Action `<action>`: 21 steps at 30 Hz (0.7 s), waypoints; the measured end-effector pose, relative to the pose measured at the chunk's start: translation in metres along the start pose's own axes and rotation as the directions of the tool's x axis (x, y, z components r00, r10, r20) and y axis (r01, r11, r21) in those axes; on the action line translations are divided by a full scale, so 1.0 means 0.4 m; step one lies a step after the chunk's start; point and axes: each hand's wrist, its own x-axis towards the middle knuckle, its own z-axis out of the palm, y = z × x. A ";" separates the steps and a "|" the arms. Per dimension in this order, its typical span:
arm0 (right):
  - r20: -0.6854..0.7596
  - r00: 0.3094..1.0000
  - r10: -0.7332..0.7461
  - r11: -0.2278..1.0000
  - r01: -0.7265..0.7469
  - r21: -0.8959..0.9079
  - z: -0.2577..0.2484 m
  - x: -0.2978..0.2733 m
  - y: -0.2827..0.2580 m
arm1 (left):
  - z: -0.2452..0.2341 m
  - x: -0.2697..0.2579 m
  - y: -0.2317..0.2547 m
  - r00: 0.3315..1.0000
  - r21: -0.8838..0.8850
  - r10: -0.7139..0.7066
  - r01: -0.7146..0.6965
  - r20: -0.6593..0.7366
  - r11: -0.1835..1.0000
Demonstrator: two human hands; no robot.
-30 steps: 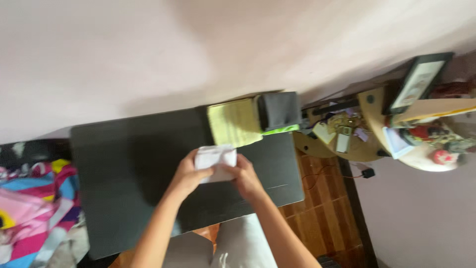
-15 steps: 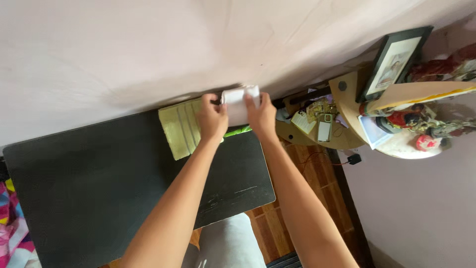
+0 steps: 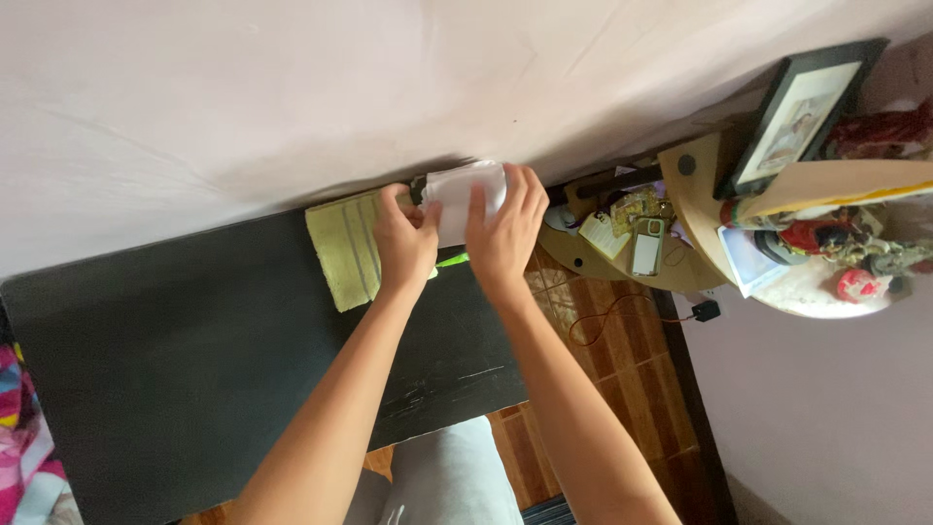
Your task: The person folds several towels one by one on a black table. They smooth each towel, fold it in half multiple times, and stack the finished towels on the right side of the table.
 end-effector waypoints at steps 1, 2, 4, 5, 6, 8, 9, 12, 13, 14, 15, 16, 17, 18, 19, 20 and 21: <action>0.029 0.998 -0.052 0.999 0.053 -0.008 0.011 -0.012 -0.004 | 0.001 0.005 -0.002 0.999 -0.034 -0.033 0.033 -0.003 0.999; 0.060 0.993 -0.105 0.994 0.106 -0.014 0.022 -0.025 -0.009 | 0.001 0.009 -0.004 0.998 -0.069 -0.066 0.066 -0.006 0.995; 0.180 0.974 -0.137 0.983 0.155 -0.093 0.039 -0.042 -0.022 | -0.009 0.012 -0.014 0.995 -0.087 -0.101 0.100 -0.005 0.991; 0.267 0.957 -0.110 0.973 0.159 -0.168 0.047 -0.046 -0.030 | -0.018 0.011 -0.022 0.995 -0.071 -0.103 0.103 -0.002 0.992; 0.349 0.934 -0.078 0.956 0.170 -0.240 0.056 -0.048 -0.040 | -0.034 0.009 -0.033 0.994 -0.053 -0.105 0.105 -0.002 0.993; 0.423 0.905 -0.042 0.942 0.176 -0.284 0.064 -0.038 -0.049 | -0.081 -0.028 -0.068 0.991 -0.070 -0.131 0.132 0.027 0.989; 0.458 0.889 -0.022 0.935 0.181 -0.306 0.064 -0.033 -0.052 | -0.110 -0.060 -0.090 0.989 -0.079 -0.143 0.146 0.041 0.986; 0.536 0.843 0.041 0.918 0.180 -0.354 0.056 -0.023 -0.069 | -0.242 -0.205 -0.163 0.974 0.019 -0.169 0.168 0.149 0.986; 0.528 0.848 0.046 0.924 0.165 -0.345 0.056 -0.019 -0.082 | -0.289 -0.257 -0.185 0.964 0.008 -0.191 0.193 0.187 0.981; 0.523 0.851 0.051 0.929 0.151 -0.336 0.053 -0.021 -0.095 | -0.336 -0.315 -0.207 0.929 0.068 -0.314 0.306 0.195 0.950; 0.518 0.853 0.056 0.935 0.137 -0.328 0.046 -0.026 -0.107 | -0.387 -0.377 -0.228 0.880 0.127 -0.432 0.414 0.197 0.901; 0.540 0.837 0.090 0.928 0.126 -0.350 0.035 -0.022 -0.114 | -0.438 -0.430 -0.252 0.849 0.093 -0.471 0.462 0.242 0.882; 0.560 0.819 0.124 0.920 0.116 -0.373 0.017 -0.021 -0.116 | -0.489 -0.475 -0.278 0.814 0.061 -0.504 0.510 0.287 0.858; 0.589 0.797 0.132 0.921 0.121 -0.370 0.021 -0.011 -0.126 | -0.539 -0.510 -0.306 0.773 0.113 -0.572 0.565 0.272 0.817; 0.519 0.851 0.077 0.922 0.138 -0.363 0.004 0.000 -0.119 | -0.582 -0.540 -0.338 0.727 0.161 -0.638 0.619 0.255 0.769; 0.458 0.889 0.006 0.928 0.165 -0.334 -0.011 -0.003 -0.122 | -0.635 -0.583 -0.377 0.675 0.166 -0.715 0.695 0.182 0.699; 0.459 0.888 -0.013 0.943 0.163 -0.289 -0.029 -0.019 -0.125 | -0.690 -0.632 -0.417 0.666 0.152 -0.736 0.720 0.122 0.677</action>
